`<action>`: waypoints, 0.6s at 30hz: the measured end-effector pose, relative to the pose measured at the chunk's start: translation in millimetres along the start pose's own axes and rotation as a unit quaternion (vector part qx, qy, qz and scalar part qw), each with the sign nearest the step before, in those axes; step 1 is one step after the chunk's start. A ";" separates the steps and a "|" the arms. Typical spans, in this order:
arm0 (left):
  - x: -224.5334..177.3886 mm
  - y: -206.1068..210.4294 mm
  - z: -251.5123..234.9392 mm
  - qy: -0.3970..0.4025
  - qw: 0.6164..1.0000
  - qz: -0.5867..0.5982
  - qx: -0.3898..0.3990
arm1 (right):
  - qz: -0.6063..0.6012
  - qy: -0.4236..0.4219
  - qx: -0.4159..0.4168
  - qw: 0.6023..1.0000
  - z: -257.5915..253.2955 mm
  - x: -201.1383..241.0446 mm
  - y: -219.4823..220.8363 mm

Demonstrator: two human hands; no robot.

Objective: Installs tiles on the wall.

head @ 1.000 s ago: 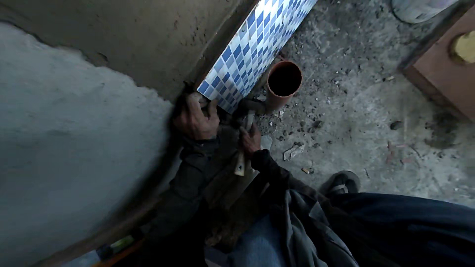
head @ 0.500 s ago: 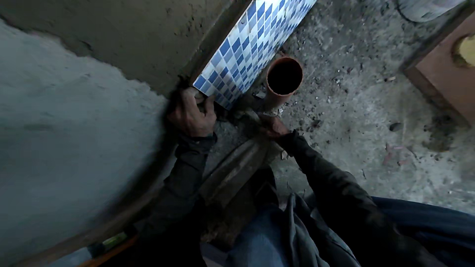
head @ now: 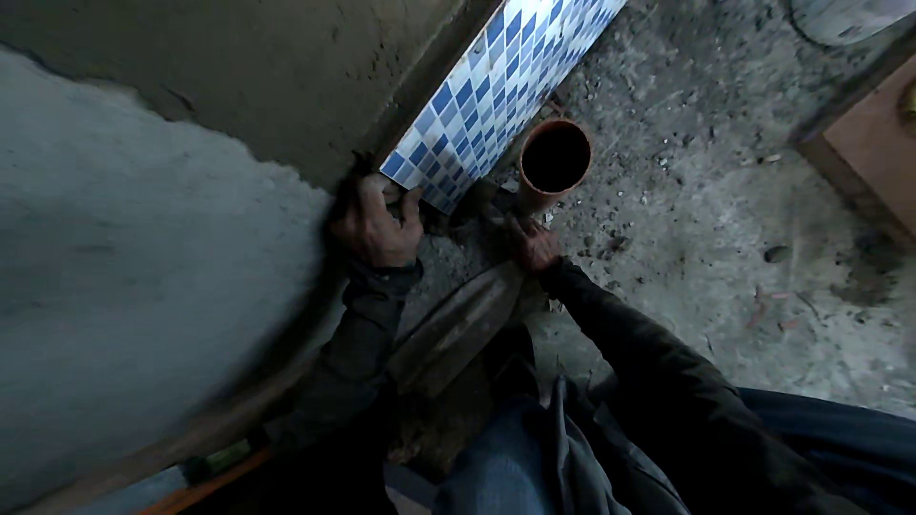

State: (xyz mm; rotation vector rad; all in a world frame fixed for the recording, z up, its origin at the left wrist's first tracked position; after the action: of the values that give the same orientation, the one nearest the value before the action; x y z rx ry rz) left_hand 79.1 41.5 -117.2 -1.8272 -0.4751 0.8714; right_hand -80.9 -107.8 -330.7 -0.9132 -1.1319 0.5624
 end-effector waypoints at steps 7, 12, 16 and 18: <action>-30.0 -23.9 1.4 -0.074 0.993 -0.005 0.090 | -0.007 -0.025 0.061 0.998 -1.7 2.9 4.5; -26.2 -20.8 0.0 -0.050 0.996 -0.008 0.070 | -0.011 -0.001 0.113 0.994 14.4 -2.3 -7.9; 17.9 19.8 -0.3 0.090 0.985 0.002 -0.145 | -0.013 -0.018 0.103 0.994 44.9 -22.9 -23.2; 18.5 21.1 0.5 0.082 0.987 0.005 -0.141 | 0.004 -0.018 0.105 0.994 57.6 -31.1 -32.7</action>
State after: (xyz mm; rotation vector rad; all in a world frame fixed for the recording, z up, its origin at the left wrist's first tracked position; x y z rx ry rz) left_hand 89.5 45.4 -142.9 -2.1413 -0.5048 0.6786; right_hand -147.6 -130.7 -311.1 -0.7281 -1.0790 0.6946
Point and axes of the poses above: each hand's wrist, its own z-axis away from the middle knuckle, its own y-axis out of the palm, x = y × z, the point moved 3 cm from there along -z, towards the middle knuckle, and after that the axes turned 11 degrees about x, right-handed, at the moved point
